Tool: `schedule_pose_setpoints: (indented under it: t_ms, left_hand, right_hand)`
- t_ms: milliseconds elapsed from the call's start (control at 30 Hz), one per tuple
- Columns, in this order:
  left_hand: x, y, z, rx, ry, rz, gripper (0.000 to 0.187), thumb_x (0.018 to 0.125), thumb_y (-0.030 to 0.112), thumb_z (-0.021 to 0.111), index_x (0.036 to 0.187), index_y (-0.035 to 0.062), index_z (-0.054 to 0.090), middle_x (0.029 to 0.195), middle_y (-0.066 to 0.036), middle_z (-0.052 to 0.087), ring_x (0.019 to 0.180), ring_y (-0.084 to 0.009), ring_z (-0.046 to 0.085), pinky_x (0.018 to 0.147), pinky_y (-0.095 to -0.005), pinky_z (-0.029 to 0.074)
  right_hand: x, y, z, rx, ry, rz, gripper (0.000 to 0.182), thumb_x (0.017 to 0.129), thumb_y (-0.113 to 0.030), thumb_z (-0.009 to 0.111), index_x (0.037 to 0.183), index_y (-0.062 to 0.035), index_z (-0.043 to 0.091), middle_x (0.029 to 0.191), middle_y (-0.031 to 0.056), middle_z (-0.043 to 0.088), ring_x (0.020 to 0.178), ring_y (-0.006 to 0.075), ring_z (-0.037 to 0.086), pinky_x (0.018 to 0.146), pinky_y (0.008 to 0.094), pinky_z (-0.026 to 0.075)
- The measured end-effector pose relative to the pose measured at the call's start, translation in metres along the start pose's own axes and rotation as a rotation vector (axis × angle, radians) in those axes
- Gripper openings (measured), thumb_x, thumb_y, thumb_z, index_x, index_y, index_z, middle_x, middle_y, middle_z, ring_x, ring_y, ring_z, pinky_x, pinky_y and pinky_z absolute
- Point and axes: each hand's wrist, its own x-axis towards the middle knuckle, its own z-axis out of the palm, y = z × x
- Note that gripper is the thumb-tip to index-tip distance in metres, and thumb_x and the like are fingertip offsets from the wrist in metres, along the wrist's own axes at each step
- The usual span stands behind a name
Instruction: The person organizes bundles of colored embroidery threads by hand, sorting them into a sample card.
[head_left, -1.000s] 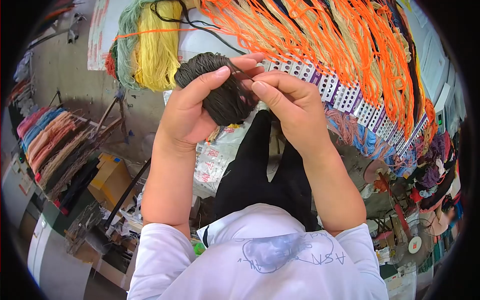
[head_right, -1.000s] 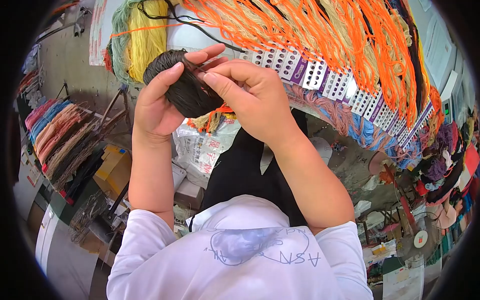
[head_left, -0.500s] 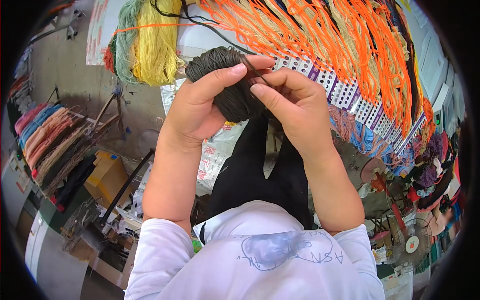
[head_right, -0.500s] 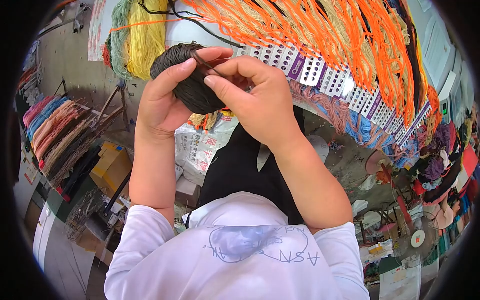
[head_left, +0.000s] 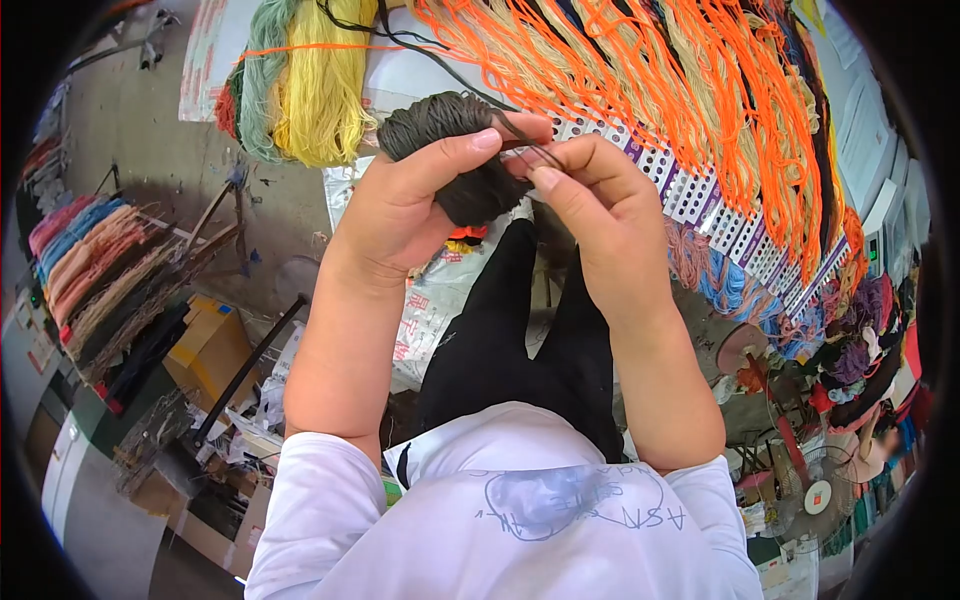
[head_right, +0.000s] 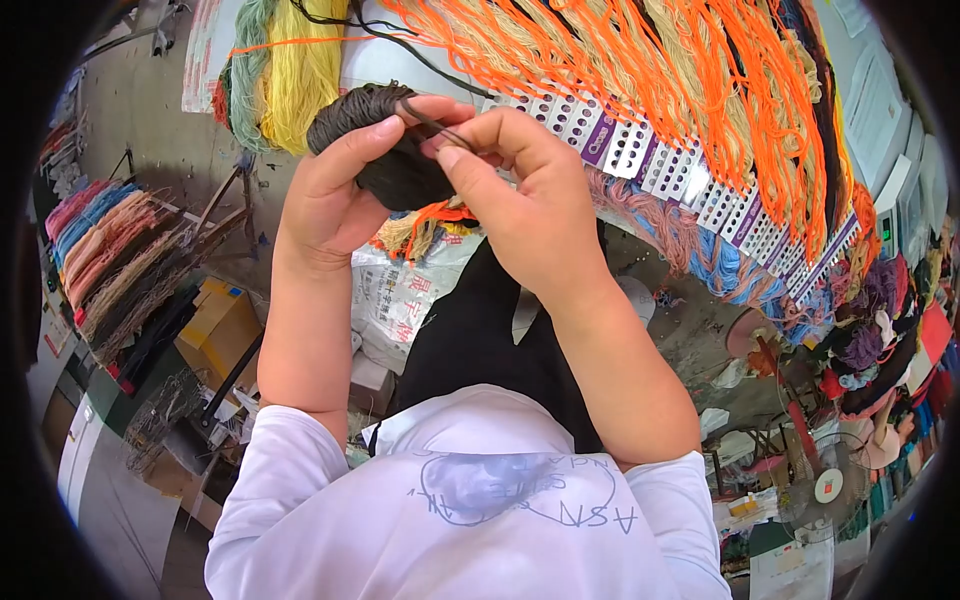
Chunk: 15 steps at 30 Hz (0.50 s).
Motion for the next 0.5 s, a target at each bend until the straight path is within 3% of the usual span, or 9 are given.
schedule_pose_setpoints:
  t_ms: [33, 100, 133, 233, 267, 367, 400, 467, 500]
  left_hand:
    - [0.001, -0.001, -0.004, -0.002, 0.000, 0.002, 0.038, 0.091, 0.019, 0.043, 0.117, -0.0066, 0.053, 0.116, -0.015, 0.057, 0.108, -0.0247, 0.055, 0.098, -0.0365, 0.039]
    - [0.007, -0.002, -0.014, 0.025, -0.060, 0.001, 0.034, 0.091, 0.019, 0.044, 0.112, -0.0062, 0.055, 0.086, -0.006, 0.060, 0.093, -0.0197, 0.057, 0.095, -0.0347, 0.041]
    - [0.011, 0.001, -0.017, 0.136, -0.061, 0.062, 0.031, 0.092, 0.021, 0.044, 0.103, -0.0044, 0.058, 0.065, 0.001, 0.047, 0.066, -0.0133, 0.052, 0.094, -0.0339, 0.042]
    - [0.002, 0.019, -0.083, 0.104, -0.272, -0.031, 0.030, 0.093, 0.026, 0.042, 0.086, 0.0033, 0.062, 0.050, 0.005, 0.034, 0.041, -0.0067, 0.030, 0.087, -0.0363, 0.046]
    - [-0.009, 0.030, -0.112, 0.060, -0.186, 0.001, 0.025, 0.092, 0.024, 0.045, 0.084, 0.0050, 0.060, 0.050, 0.006, 0.027, 0.040, -0.0055, 0.028, 0.085, -0.0367, 0.049]
    - [-0.048, 0.077, -0.191, -0.263, 0.168, 0.066, 0.019, 0.092, 0.008, 0.045, 0.073, 0.0097, 0.045, 0.051, 0.007, 0.026, 0.039, -0.0041, 0.026, 0.072, -0.0334, 0.053]
    - [-0.065, 0.092, -0.224, -0.372, 0.186, 0.074, 0.019, 0.094, 0.009, 0.043, 0.076, 0.0078, 0.048, 0.051, 0.007, 0.027, 0.040, -0.0050, 0.026, 0.074, -0.0316, 0.050]
    - [-0.101, 0.113, -0.283, -0.355, 0.383, 0.204, 0.017, 0.095, 0.011, 0.044, 0.082, 0.0030, 0.052, 0.053, 0.006, 0.029, 0.040, -0.0058, 0.027, 0.078, -0.0331, 0.047]
    - [-0.113, 0.120, -0.303, -0.389, 0.390, 0.252, 0.017, 0.095, 0.011, 0.044, 0.083, 0.0024, 0.052, 0.055, 0.005, 0.031, 0.040, -0.0058, 0.027, 0.079, -0.0336, 0.047]
  right_hand:
    - [0.000, -0.001, -0.001, 0.097, -0.007, 0.032, 0.007, 0.084, -0.008, 0.061, 0.084, -0.0008, 0.059, 0.074, -0.0005, 0.057, 0.072, 0.0075, 0.054, 0.068, 0.0221, 0.044]
    - [0.003, -0.005, -0.011, 0.152, -0.105, 0.157, 0.010, 0.085, -0.010, 0.060, 0.084, -0.0009, 0.057, 0.074, -0.0002, 0.058, 0.072, 0.0067, 0.053, 0.068, 0.0206, 0.043]
    - [0.004, -0.012, -0.026, 0.110, -0.195, 0.252, 0.011, 0.085, -0.011, 0.060, 0.083, -0.0007, 0.056, 0.076, 0.0007, 0.059, 0.073, 0.0065, 0.053, 0.069, 0.0199, 0.043]
    - [-0.009, -0.041, -0.085, -0.146, -0.346, 0.351, 0.020, 0.082, -0.014, 0.064, 0.095, 0.0018, 0.062, 0.084, 0.0025, 0.062, 0.078, 0.0095, 0.056, 0.069, 0.0223, 0.044]
    - [-0.017, -0.061, -0.115, -0.332, -0.300, 0.376, 0.017, 0.080, -0.011, 0.064, 0.092, 0.0017, 0.063, 0.088, 0.0034, 0.064, 0.083, 0.0103, 0.058, 0.071, 0.0228, 0.044]
    - [-0.067, -0.073, -0.261, -0.414, 0.354, 0.416, 0.014, 0.084, -0.013, 0.060, 0.093, -0.0027, 0.060, 0.073, -0.0004, 0.059, 0.063, 0.0085, 0.052, 0.061, 0.0224, 0.042]
    - [-0.089, -0.081, -0.330, -0.293, 0.347, 0.414, 0.007, 0.087, -0.016, 0.058, 0.089, -0.0088, 0.058, 0.065, -0.0062, 0.050, 0.054, 0.0044, 0.040, 0.056, 0.0223, 0.034]
    - [-0.131, -0.096, -0.390, -0.061, 1.019, 0.288, 0.010, 0.094, -0.019, 0.049, 0.094, -0.0107, 0.056, 0.058, -0.0088, 0.034, 0.049, 0.0040, 0.030, 0.055, 0.0217, 0.030]
    - [-0.203, -0.096, -0.518, 0.215, 0.756, 0.100, 0.019, 0.095, -0.019, 0.045, 0.105, -0.0059, 0.054, 0.060, -0.0088, 0.041, 0.049, 0.0041, 0.033, 0.055, 0.0214, 0.032]
